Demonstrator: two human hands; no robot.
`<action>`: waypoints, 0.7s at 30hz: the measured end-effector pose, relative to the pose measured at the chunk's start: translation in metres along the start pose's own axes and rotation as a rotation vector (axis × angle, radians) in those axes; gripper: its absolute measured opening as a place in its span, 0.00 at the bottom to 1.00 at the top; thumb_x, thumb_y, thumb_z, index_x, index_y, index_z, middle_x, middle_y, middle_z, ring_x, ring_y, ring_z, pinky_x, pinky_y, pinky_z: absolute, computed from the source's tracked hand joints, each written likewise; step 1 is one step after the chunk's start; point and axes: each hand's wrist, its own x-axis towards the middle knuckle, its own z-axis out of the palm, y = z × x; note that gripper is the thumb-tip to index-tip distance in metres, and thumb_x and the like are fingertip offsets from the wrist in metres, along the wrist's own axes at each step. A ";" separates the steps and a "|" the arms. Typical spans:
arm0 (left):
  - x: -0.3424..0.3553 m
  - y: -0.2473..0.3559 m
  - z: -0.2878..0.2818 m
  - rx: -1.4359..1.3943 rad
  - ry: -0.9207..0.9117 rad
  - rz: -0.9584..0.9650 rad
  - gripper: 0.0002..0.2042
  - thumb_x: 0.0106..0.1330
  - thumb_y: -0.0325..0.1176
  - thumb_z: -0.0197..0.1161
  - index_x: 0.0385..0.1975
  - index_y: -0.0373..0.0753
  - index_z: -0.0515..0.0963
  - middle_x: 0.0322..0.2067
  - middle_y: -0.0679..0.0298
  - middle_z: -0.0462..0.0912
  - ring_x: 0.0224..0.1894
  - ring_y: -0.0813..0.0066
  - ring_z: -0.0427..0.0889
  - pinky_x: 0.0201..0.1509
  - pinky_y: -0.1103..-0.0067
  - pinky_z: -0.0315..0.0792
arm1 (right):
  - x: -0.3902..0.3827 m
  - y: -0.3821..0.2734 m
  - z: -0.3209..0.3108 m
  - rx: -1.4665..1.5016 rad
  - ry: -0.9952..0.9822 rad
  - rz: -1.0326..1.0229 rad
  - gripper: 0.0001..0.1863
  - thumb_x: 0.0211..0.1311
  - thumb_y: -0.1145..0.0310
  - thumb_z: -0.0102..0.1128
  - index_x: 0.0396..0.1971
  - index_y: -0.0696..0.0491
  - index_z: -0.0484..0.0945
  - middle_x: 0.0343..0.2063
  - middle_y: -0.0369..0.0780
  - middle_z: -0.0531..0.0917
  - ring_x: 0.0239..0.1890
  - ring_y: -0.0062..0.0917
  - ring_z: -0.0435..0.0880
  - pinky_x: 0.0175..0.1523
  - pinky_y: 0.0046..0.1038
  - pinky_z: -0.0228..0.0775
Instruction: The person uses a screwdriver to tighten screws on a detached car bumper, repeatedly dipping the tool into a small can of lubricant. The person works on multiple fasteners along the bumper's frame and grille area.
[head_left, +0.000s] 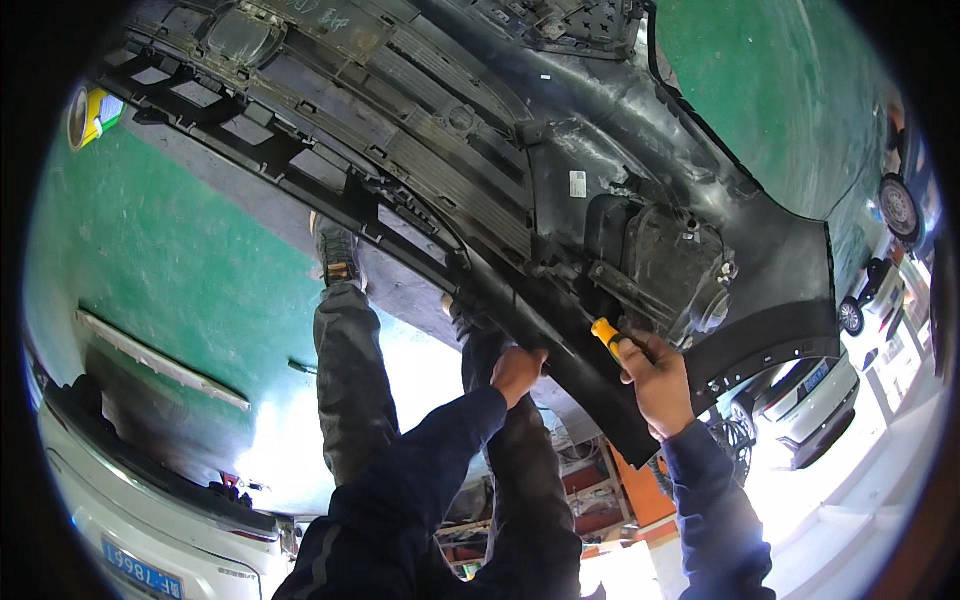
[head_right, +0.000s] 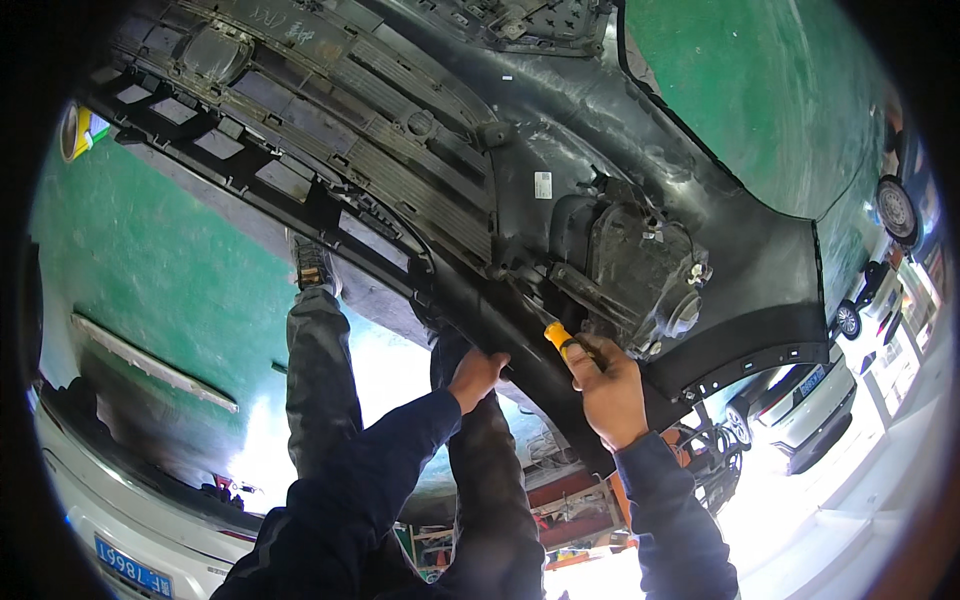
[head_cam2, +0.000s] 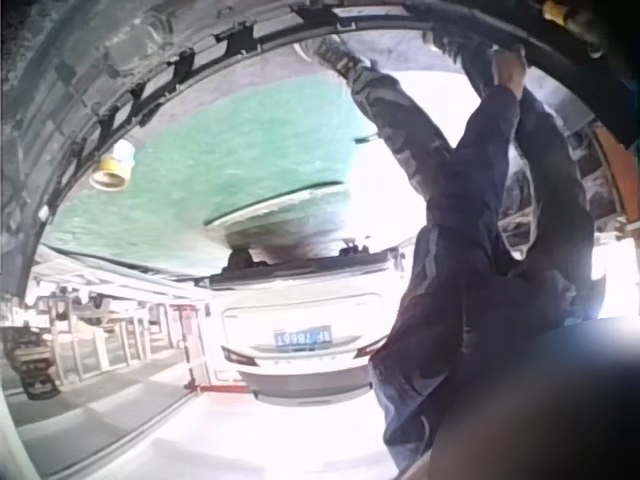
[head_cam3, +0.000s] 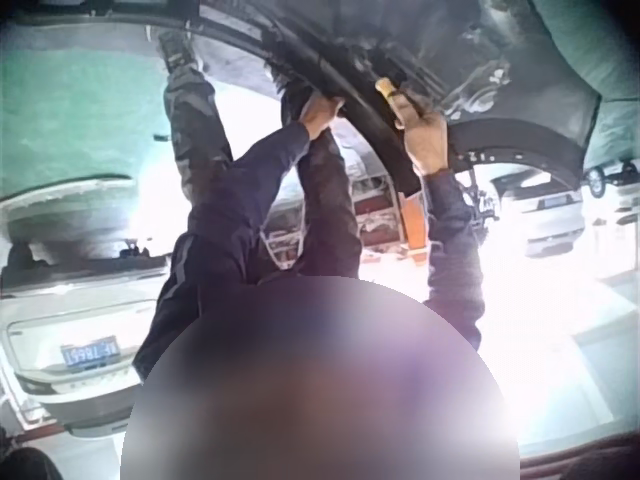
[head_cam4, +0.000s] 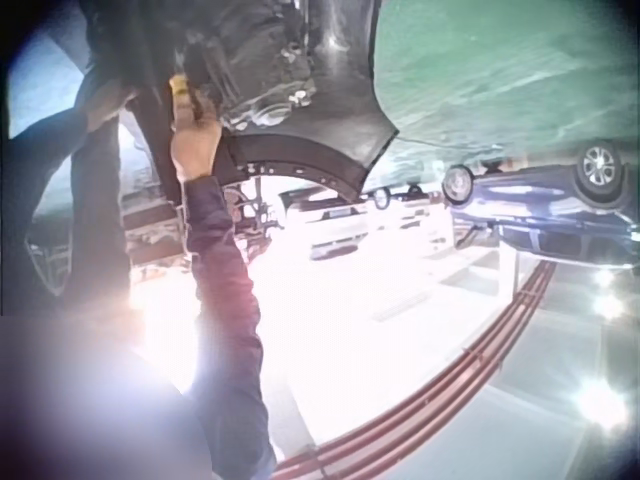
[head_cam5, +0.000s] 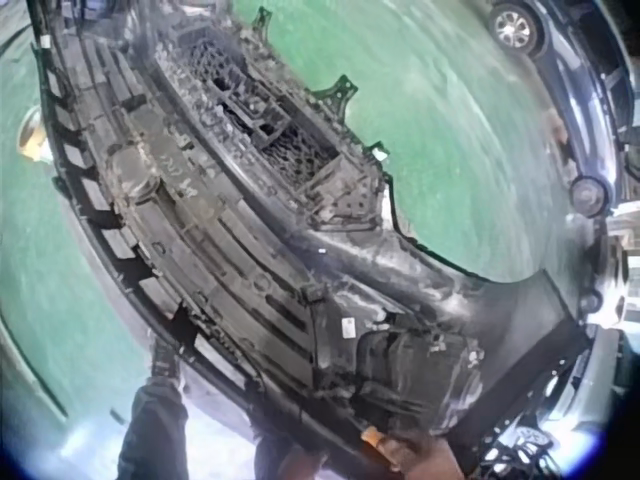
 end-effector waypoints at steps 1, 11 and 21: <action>0.000 0.003 -0.003 0.008 -0.013 0.012 0.16 0.75 0.44 0.58 0.47 0.40 0.87 0.37 0.43 0.88 0.42 0.43 0.89 0.49 0.59 0.80 | -0.001 -0.001 -0.003 0.167 0.017 0.118 0.23 0.75 0.57 0.65 0.55 0.62 0.82 0.37 0.40 0.85 0.31 0.14 0.77 0.37 0.26 0.74; 0.004 0.029 -0.014 0.072 -0.044 0.130 0.20 0.71 0.50 0.64 0.38 0.36 0.87 0.35 0.47 0.90 0.38 0.52 0.90 0.46 0.65 0.81 | -0.014 -0.021 -0.011 -0.848 0.045 -0.426 0.27 0.63 0.59 0.72 0.61 0.50 0.80 0.35 0.48 0.88 0.30 0.45 0.88 0.34 0.41 0.78; -0.048 0.088 -0.093 0.351 -0.402 -0.114 0.25 0.67 0.54 0.66 0.35 0.32 0.83 0.35 0.43 0.87 0.43 0.46 0.88 0.50 0.63 0.78 | -0.085 -0.006 -0.073 -0.286 0.150 -0.463 0.27 0.64 0.63 0.73 0.60 0.58 0.80 0.37 0.50 0.88 0.34 0.34 0.88 0.43 0.31 0.79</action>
